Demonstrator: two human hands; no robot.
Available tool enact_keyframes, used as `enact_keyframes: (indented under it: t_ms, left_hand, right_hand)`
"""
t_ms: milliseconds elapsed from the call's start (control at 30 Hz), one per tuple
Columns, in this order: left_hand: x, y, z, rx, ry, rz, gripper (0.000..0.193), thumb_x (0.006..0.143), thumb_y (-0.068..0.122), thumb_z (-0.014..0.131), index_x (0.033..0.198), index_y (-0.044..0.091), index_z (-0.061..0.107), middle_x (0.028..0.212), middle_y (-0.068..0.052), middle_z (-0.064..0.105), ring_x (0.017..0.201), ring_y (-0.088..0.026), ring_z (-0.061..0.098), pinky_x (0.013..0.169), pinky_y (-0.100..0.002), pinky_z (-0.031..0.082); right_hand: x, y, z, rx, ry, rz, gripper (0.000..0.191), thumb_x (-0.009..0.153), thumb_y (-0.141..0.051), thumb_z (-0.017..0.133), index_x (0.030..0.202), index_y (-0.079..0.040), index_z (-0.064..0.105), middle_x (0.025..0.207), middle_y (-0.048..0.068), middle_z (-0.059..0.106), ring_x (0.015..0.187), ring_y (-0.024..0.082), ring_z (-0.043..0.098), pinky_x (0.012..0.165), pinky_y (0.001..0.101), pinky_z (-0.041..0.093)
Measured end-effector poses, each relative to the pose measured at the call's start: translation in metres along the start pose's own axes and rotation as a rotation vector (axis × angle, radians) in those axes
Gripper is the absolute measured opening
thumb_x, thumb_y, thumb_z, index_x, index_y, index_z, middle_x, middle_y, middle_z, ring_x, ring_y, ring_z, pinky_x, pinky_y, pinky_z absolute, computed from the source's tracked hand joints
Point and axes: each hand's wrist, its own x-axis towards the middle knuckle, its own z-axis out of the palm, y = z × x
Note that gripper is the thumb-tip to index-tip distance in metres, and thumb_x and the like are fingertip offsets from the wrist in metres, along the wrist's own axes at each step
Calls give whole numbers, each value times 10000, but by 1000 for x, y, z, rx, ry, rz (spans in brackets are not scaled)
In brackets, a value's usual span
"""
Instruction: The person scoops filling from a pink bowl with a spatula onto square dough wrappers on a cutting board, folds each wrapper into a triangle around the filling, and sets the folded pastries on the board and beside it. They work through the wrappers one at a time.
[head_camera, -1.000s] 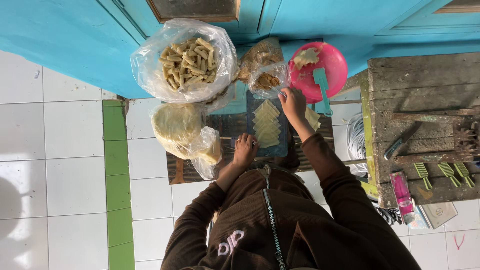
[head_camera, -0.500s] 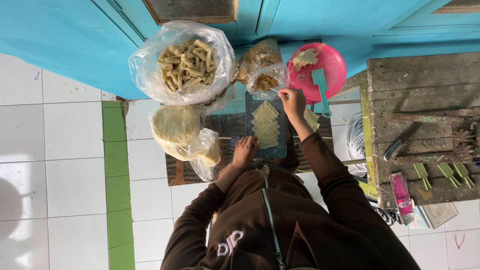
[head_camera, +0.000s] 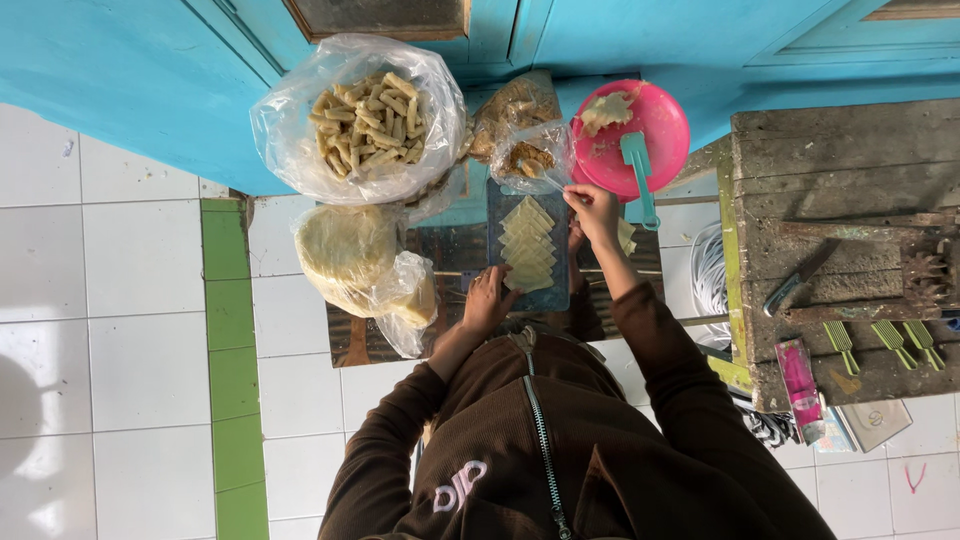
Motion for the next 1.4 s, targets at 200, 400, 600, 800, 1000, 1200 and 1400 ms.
enact_keyframes:
  t_ms: [200, 400, 600, 800, 1000, 1200, 1400]
  left_hand:
    - [0, 1, 7, 65, 53, -39, 570, 836, 349, 823, 1249, 79, 538, 1040, -83, 641, 995, -286, 648, 860, -448, 462]
    - [4, 4, 10, 116, 92, -64, 575, 811, 385, 846, 1215, 96, 555, 970, -65, 629, 937, -265, 645, 825, -425, 471]
    - [6, 7, 8, 161, 128, -13, 592, 819, 429, 843, 1199, 88, 544, 979, -54, 630, 934, -247, 644, 813, -416, 471]
    - [8, 9, 5, 132, 133, -21, 604, 804, 443, 849, 1191, 92, 548, 978, -60, 639, 938, -257, 648, 820, -417, 474]
    - [6, 8, 5, 139, 136, -11, 609, 814, 451, 837, 1206, 85, 550, 1001, -65, 647, 955, -262, 652, 843, -422, 475]
    - [4, -1, 5, 75, 115, -15, 672, 749, 459, 856, 1217, 80, 556, 1038, -79, 659, 968, -269, 656, 868, -429, 476]
    - [0, -4, 2, 51, 71, -3, 556, 844, 380, 813, 1241, 87, 558, 1026, -65, 642, 961, -253, 651, 861, -418, 470]
  right_hand:
    - [-74, 49, -27, 259, -192, 193, 215, 923, -89, 767, 1117, 5, 766, 923, 39, 759, 780, 69, 688, 705, 217, 545]
    - [-140, 78, -33, 205, -305, 310, 193, 906, -99, 751, 1080, -15, 753, 904, 29, 763, 663, 120, 672, 620, 258, 520]
    - [-161, 61, -30, -170, -133, -184, 121, 918, -119, 772, 1026, -66, 772, 885, 54, 749, 729, 153, 672, 683, 307, 516]
    - [-170, 35, -29, -556, 39, -529, 82, 911, -161, 774, 992, -152, 781, 960, -23, 735, 932, 227, 622, 872, 399, 424]
    - [-178, 36, -36, -575, 92, -549, 91, 933, -158, 774, 1024, -156, 780, 979, -33, 729, 957, 212, 635, 923, 396, 423]
    - [-172, 60, -30, -95, -73, -147, 150, 920, -115, 775, 1063, -70, 778, 932, 63, 741, 760, 150, 655, 705, 288, 514]
    - [-170, 96, -32, 11, -148, -41, 156, 945, -104, 750, 1079, -29, 774, 944, 77, 766, 800, 109, 708, 741, 234, 559]
